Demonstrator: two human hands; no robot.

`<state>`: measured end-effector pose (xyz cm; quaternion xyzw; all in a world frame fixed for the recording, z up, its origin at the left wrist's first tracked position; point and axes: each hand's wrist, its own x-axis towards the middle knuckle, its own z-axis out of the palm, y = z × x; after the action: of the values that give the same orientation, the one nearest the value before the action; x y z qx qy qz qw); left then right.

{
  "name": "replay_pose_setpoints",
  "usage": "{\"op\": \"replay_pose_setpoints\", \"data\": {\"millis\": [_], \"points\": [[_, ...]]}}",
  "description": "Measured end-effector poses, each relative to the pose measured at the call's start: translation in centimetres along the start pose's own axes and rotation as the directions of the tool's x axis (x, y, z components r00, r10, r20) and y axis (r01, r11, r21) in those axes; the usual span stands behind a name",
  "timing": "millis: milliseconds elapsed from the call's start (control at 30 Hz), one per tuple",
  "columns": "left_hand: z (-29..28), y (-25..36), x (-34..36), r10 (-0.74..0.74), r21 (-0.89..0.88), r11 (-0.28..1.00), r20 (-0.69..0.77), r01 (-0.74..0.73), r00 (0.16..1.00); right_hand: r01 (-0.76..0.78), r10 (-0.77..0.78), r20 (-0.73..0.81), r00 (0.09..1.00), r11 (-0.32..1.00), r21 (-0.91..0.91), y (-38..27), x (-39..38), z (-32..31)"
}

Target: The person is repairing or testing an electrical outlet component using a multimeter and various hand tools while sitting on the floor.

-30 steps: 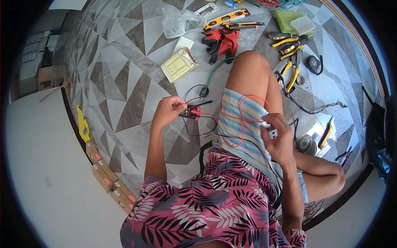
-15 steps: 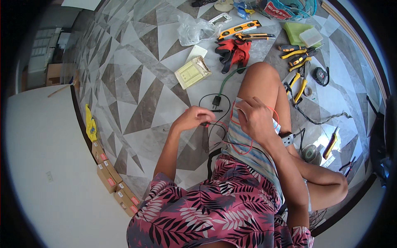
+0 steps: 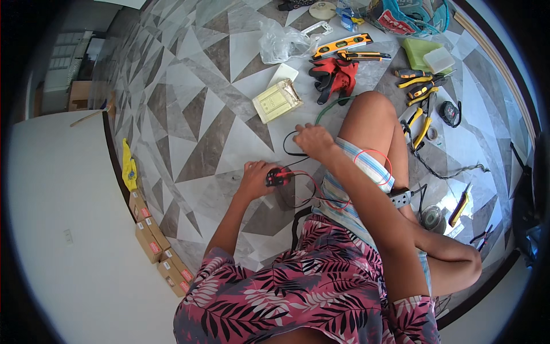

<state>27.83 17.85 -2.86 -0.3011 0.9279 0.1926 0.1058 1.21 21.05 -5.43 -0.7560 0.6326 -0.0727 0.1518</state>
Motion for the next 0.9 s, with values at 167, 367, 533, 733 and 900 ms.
{"op": "replay_pose_setpoints", "data": {"millis": [167, 367, 533, 733, 900], "points": [[2.0, -2.7, -6.5, -0.215, -0.11, 0.97, 0.041, 0.218, 0.976, 0.082, -0.081, 0.014, 0.997, 0.992, -0.098, -1.6, 1.2, 3.0], [1.4, -3.6, -10.1, -0.49, 0.154, 0.871, 0.288, 0.466, 0.823, 0.03, -0.039, -0.125, 0.991, 0.997, -0.075, 2.2, 3.1, -0.3], [-1.1, -2.4, -5.7, -0.283, -0.154, 0.951, -0.089, 0.268, 0.955, -0.139, 0.137, -0.022, 0.99, 0.97, -0.199, 6.0, 3.1, -0.7], [-2.4, 1.6, 0.9, -0.216, -0.491, 0.864, -0.17, 0.107, 0.961, 0.031, -0.041, -0.171, 0.984, 0.997, -0.066, 2.9, -0.7, -3.0], [0.6, 3.2, 5.7, -0.149, -0.434, 0.9, -0.228, 0.037, 0.962, -0.092, 0.085, -0.252, 0.964, 0.996, -0.016, 1.3, -4.8, -8.0]]}}
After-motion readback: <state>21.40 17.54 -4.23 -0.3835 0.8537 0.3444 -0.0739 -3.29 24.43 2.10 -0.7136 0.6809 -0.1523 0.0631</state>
